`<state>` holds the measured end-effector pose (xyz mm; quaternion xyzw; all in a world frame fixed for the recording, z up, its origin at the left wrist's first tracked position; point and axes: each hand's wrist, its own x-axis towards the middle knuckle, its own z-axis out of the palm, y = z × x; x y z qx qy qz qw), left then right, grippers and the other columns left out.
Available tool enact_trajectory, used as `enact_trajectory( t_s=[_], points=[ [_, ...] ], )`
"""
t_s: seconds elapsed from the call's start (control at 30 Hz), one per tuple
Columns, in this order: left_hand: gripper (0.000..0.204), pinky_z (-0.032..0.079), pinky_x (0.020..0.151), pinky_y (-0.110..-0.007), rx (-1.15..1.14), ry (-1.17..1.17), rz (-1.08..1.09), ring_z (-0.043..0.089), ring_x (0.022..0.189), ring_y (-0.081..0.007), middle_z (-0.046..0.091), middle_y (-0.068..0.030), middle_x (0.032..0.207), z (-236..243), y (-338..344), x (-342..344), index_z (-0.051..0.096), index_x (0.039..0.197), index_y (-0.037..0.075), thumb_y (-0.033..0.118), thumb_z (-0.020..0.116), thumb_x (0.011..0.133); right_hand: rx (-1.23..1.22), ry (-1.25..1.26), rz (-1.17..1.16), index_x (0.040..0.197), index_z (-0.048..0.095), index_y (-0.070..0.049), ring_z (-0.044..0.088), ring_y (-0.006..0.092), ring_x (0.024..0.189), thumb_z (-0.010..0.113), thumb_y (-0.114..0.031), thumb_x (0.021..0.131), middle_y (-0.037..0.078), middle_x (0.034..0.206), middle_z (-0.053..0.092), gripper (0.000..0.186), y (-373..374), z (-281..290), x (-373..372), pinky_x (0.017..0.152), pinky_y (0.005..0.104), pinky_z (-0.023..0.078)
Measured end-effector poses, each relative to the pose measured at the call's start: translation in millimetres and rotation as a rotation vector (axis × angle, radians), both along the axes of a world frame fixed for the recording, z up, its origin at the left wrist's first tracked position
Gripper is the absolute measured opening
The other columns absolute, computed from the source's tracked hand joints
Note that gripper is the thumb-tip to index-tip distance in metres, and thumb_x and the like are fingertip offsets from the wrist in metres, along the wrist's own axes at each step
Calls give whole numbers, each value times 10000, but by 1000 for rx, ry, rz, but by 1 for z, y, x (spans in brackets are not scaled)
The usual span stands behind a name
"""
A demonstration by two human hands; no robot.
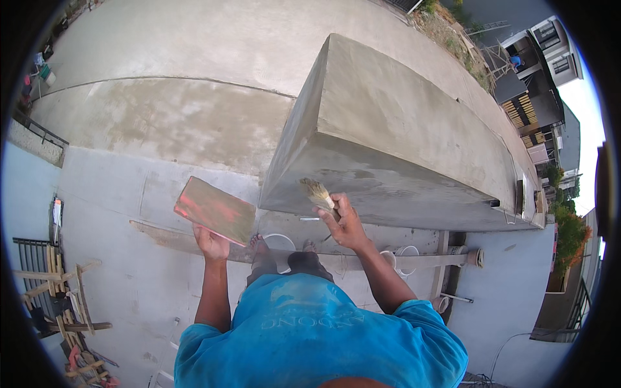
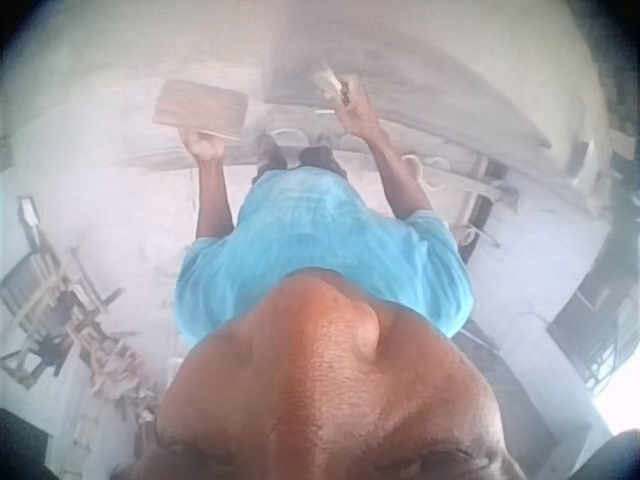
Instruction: The person smooths a concrete surface using a pink trowel and a brush. They repeatedly rub the trowel over the surface, occasionally dip the brush into a bucket, and continue smoothing different sections of the concrete.
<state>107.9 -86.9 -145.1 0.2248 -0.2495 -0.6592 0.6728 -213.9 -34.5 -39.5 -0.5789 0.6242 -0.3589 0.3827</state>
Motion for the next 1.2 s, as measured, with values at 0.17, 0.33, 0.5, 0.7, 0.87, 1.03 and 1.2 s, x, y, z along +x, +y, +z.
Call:
enact_trajectory(
  t_s=[0.17, 0.33, 0.5, 0.7, 0.87, 1.03, 1.2],
  points=[
    [624, 355, 1160, -524, 137, 416, -72, 435, 1392, -338, 443, -168, 1504, 27, 65, -16, 327, 1535, 37, 376, 472, 1032, 187, -396, 57, 1228, 535, 9, 626, 88, 1004, 670, -155, 987, 62, 1085, 668, 322, -31, -17, 103, 821, 235, 487],
    [636, 345, 1166, -544, 191, 609, -219, 425, 1399, -358, 428, -211, 1505, 53, 74, -20, 300, 1548, 15, 359, 448, 1034, 346, -639, 222, 1269, 575, -8, 639, 152, 1032, 744, -138, 917, 105, 1240, 613, 411, -26, 13, 131, 881, 301, 510],
    [582, 322, 1187, -530, 71, 369, -170, 379, 1439, -336, 397, -158, 1553, 73, 72, -30, 318, 1548, 44, 260, 473, 1030, -240, -444, 390, 1366, 531, -40, 582, 186, 1211, 853, -152, 810, 124, 1387, 555, 652, -16, -2, 124, 980, 358, 489],
    [540, 447, 1090, -469, -260, -198, 101, 501, 1330, -300, 475, -159, 1464, 60, 80, -40, 406, 1475, 7, 264, 535, 1018, -55, -574, 272, 1417, 483, -24, 553, 224, 1274, 863, -198, 781, 142, 1400, 546, 761, 25, 32, 123, 1043, 380, 465],
    [581, 484, 1048, -431, -368, -307, 26, 515, 1318, -299, 447, -157, 1443, 129, 68, -55, 503, 1387, -1, 307, 704, 937, -125, -520, 54, 1429, 469, -8, 589, 254, 1220, 793, -238, 828, 167, 1374, 558, 721, 44, 77, 61, 1028, 386, 479],
    [533, 482, 1022, -397, -206, -352, -43, 521, 1295, -278, 449, -141, 1387, 123, 59, -40, 574, 1304, -6, 221, 802, 880, -796, -237, -174, 1442, 455, 9, 626, 283, 1165, 722, -279, 874, 191, 1347, 570, 690, 13, 253, -68, 1014, 391, 494],
    [427, 452, 1034, -378, -57, -687, 55, 528, 1265, -257, 466, -148, 1388, 61, 57, -13, 585, 1282, -17, 165, 739, 928, -581, 554, 139, 1436, 474, 15, 624, 168, 1074, 678, -256, 919, 113, 1217, 613, 619, -115, 350, -53, 966, 320, 489]
  ],
)
